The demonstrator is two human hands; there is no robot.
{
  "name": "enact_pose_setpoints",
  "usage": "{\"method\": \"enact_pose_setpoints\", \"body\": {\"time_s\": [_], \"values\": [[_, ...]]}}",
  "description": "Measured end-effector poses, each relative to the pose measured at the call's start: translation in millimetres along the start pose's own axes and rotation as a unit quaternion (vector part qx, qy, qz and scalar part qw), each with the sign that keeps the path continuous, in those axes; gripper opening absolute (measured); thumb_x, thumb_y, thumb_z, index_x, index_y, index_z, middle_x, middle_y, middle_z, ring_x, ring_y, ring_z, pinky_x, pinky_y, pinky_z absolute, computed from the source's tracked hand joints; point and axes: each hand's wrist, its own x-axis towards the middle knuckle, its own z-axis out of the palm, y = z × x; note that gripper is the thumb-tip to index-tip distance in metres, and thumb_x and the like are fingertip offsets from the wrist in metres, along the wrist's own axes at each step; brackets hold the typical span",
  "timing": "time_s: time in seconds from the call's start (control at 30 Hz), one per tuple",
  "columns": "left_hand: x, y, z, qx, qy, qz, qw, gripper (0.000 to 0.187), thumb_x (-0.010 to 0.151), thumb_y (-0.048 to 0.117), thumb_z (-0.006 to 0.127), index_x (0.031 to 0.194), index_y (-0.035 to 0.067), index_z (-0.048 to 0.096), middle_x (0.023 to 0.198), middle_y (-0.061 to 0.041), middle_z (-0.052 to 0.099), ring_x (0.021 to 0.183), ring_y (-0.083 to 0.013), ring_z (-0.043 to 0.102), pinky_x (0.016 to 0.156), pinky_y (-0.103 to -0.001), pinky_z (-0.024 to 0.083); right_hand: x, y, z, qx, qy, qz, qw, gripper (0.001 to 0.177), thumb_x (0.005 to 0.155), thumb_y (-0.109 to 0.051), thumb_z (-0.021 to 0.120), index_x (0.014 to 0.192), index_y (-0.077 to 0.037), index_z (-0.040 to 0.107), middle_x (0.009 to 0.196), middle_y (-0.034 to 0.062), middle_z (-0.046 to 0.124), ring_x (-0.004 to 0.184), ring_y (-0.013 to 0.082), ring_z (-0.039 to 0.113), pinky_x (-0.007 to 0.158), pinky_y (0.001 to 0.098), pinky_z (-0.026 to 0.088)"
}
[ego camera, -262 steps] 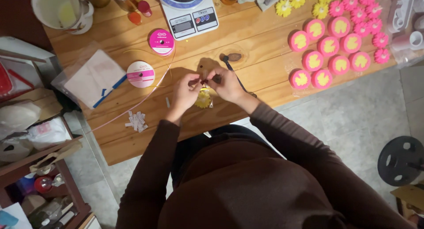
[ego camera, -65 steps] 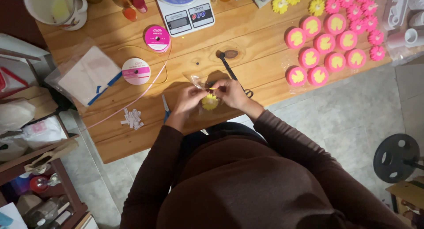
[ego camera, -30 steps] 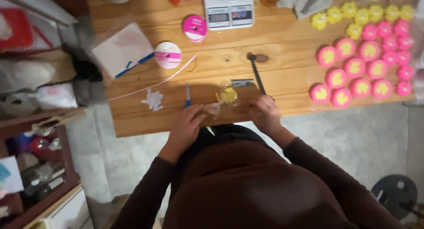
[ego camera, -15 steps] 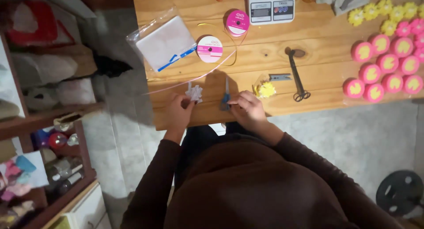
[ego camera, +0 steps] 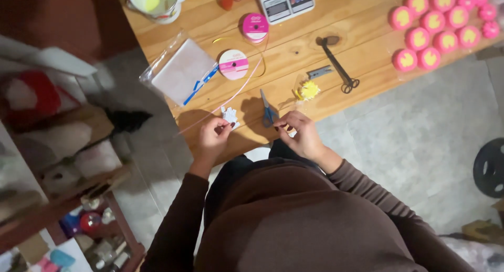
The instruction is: Packaging flower-shaped wax products into small plastic bags and finishing them with ribbons and labels.
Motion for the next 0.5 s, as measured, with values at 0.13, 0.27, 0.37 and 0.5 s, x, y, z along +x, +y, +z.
{"method": "enact_pose_setpoints", "body": {"time_s": [0.13,0.27,0.37,0.5], "values": [[-4.8,58.0,-18.9,-0.181,-0.077,0.091,0.976,0.008,0.092,0.011,0.072,0.095,0.003,0.074,0.087,-0.004,0.074,0.077,-0.0122,0.067,0.069,-0.024,0.054,9.0,-24.6,-15.2,0.164,0.003,0.063,0.984,0.019,0.091,0.001,0.072,0.108,-0.006,0.075,0.102,0.0073,0.072,0.092,0.0177,0.070,0.080,0.0283,0.057],[-23.6,155.7,-49.6,-0.391,-0.320,-0.047,0.862,0.008,0.094,0.005,0.073,0.100,0.001,0.071,0.088,-0.004,0.072,0.075,-0.0086,0.062,0.065,-0.021,0.046,25.4,-92.6,-50.0,0.379,-0.072,0.027,0.922,0.019,0.092,-0.005,0.076,0.111,-0.004,0.074,0.105,0.0061,0.067,0.101,0.0156,0.066,0.089,0.0290,0.054],[-30.8,186.6,-50.8,-0.502,-0.434,-0.086,0.743,0.011,0.095,0.005,0.074,0.104,0.001,0.067,0.094,-0.006,0.070,0.079,-0.0093,0.061,0.066,-0.023,0.046,26.2,-123.8,-67.4,0.391,-0.091,-0.050,0.914,0.015,0.092,-0.008,0.080,0.105,-0.004,0.074,0.103,0.0055,0.065,0.100,0.0156,0.062,0.088,0.0299,0.052],[-34.9,194.9,-52.3,-0.582,-0.493,-0.095,0.639,0.010,0.103,0.006,0.071,0.110,0.002,0.066,0.096,-0.007,0.069,0.081,-0.0109,0.061,0.070,-0.023,0.047,24.5,-151.8,-81.6,0.360,-0.083,-0.081,0.926,0.010,0.093,-0.011,0.082,0.095,-0.006,0.073,0.097,0.0031,0.064,0.094,0.0145,0.059,0.084,0.0293,0.049]]}}
